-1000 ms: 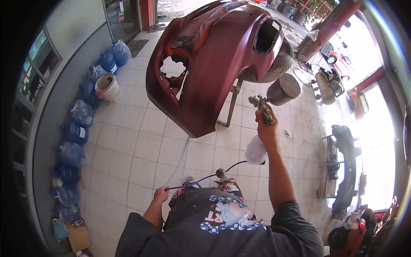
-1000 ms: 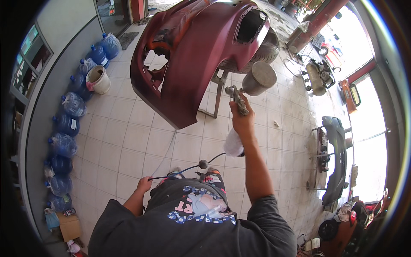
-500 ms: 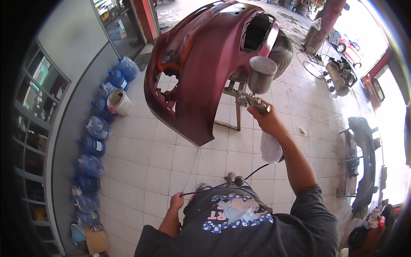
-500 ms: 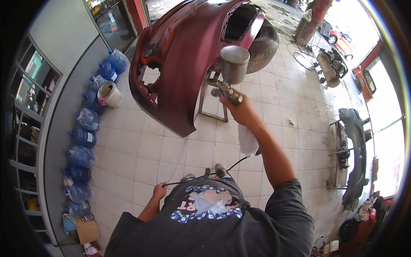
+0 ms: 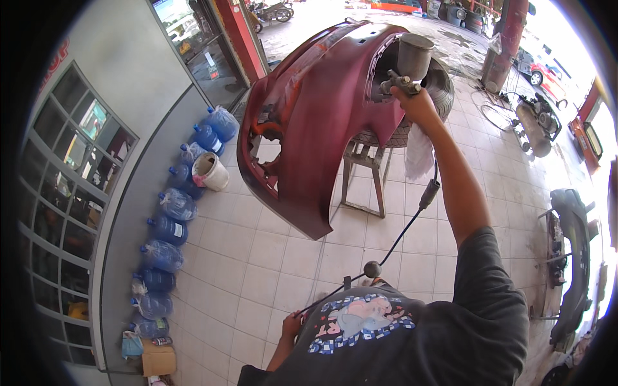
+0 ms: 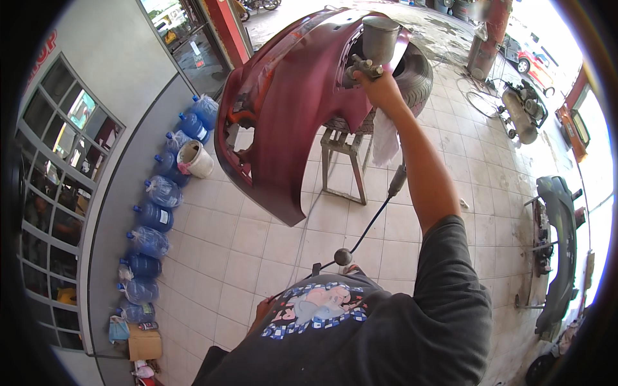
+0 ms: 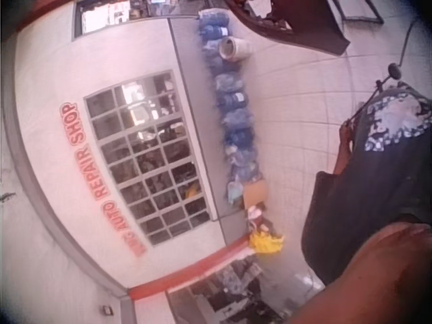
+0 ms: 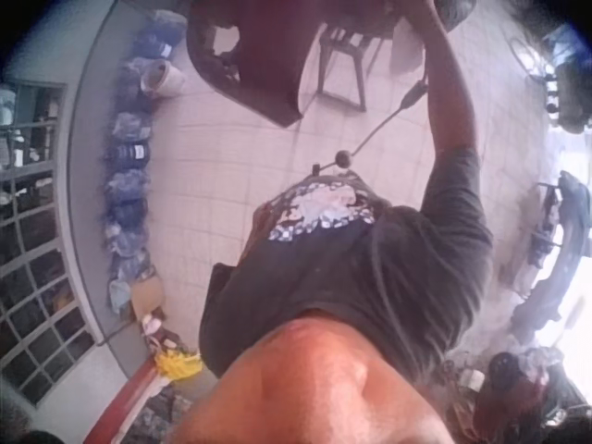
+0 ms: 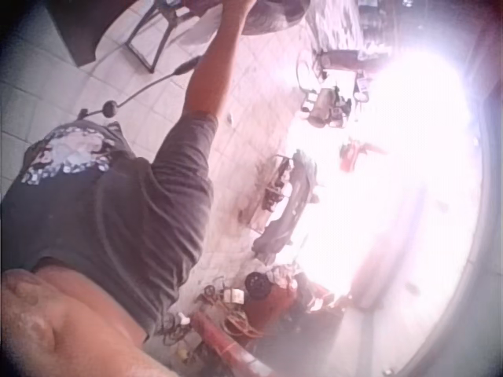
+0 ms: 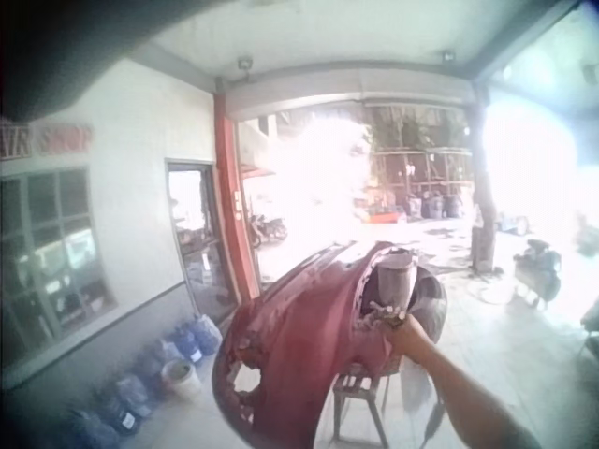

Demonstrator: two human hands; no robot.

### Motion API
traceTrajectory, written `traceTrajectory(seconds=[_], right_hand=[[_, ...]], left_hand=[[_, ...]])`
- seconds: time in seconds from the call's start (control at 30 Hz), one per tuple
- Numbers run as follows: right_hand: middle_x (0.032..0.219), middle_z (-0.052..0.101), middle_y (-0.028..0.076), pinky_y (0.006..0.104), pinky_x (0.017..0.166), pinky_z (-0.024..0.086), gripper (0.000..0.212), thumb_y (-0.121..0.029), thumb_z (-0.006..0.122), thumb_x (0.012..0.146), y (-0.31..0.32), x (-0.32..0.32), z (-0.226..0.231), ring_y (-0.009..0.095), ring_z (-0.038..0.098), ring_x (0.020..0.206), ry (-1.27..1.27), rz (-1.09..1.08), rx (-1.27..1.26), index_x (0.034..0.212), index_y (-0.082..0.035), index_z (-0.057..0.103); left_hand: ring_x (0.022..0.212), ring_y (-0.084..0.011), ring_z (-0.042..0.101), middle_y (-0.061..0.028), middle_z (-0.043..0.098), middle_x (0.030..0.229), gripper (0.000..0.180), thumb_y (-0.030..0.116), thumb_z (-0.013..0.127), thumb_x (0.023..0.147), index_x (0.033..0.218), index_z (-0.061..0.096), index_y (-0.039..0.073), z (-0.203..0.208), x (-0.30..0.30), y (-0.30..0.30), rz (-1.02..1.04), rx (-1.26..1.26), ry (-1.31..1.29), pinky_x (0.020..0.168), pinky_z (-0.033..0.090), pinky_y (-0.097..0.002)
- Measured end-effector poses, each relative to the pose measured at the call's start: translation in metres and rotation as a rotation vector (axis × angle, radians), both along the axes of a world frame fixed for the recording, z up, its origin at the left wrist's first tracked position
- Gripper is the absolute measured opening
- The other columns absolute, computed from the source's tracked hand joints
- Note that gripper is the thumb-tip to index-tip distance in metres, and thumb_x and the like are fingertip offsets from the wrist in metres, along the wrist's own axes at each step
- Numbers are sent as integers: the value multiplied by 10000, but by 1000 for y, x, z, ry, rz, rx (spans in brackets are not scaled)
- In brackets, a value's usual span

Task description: The person uses a spray gun to apply maroon paint to a car bumper mounted on a stand. They move around the bumper, spraying different sections and occasionally wiping the surface with a cloth.

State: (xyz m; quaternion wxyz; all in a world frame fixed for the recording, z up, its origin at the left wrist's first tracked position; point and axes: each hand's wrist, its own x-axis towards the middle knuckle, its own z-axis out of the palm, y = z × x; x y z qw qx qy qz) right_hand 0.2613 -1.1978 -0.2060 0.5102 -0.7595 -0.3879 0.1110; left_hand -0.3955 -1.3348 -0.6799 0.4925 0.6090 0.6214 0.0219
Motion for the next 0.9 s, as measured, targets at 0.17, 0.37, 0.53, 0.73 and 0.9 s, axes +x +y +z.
traceTrajectory(seconds=[0.17, 0.37, 0.53, 0.73, 0.9], right_hand=[[1011, 740, 209, 436, 874, 519, 449, -440, 719, 925, 32, 43, 4, 352, 709, 987, -349, -305, 297, 1167, -63, 710], [1059, 743, 157, 403, 864, 528, 471, -419, 720, 925, 12, -6, 9, 314, 710, 988, -40, 54, -15, 1291, -128, 665], [1029, 753, 119, 387, 836, 528, 405, -326, 718, 941, -29, -46, -31, 225, 700, 904, -137, 156, 18, 1299, -144, 668], [967, 739, 120, 324, 825, 521, 491, -263, 747, 936, -86, -109, -75, 147, 633, 832, -96, 241, -78, 1390, -131, 614], [948, 731, 214, 392, 809, 540, 509, -265, 760, 926, -131, -172, -104, 302, 692, 834, -87, 349, -189, 1398, -148, 606]], left_hand=[[995, -321, 723, -185, 746, 1040, 366, 346, 606, 964, 1155, 719, 54, 8, 18, -8, -66, 87, 6, 859, 551, -395], [1008, -353, 713, -199, 741, 1047, 395, 364, 580, 969, 1131, 723, 34, 12, 4, -14, -18, -1, 123, 870, 549, -435], [1093, -367, 681, -211, 719, 1126, 377, 315, 611, 951, 1181, 714, 35, 12, -2, 0, -115, 101, 45, 927, 538, -434], [1086, -401, 665, -222, 713, 1106, 352, 331, 614, 964, 1102, 716, 23, 14, -21, 20, -191, 89, 110, 906, 533, -463], [1009, -451, 654, -256, 702, 1025, 363, 365, 605, 976, 1037, 704, 21, 6, -38, 43, -285, 151, 169, 892, 519, -502]])
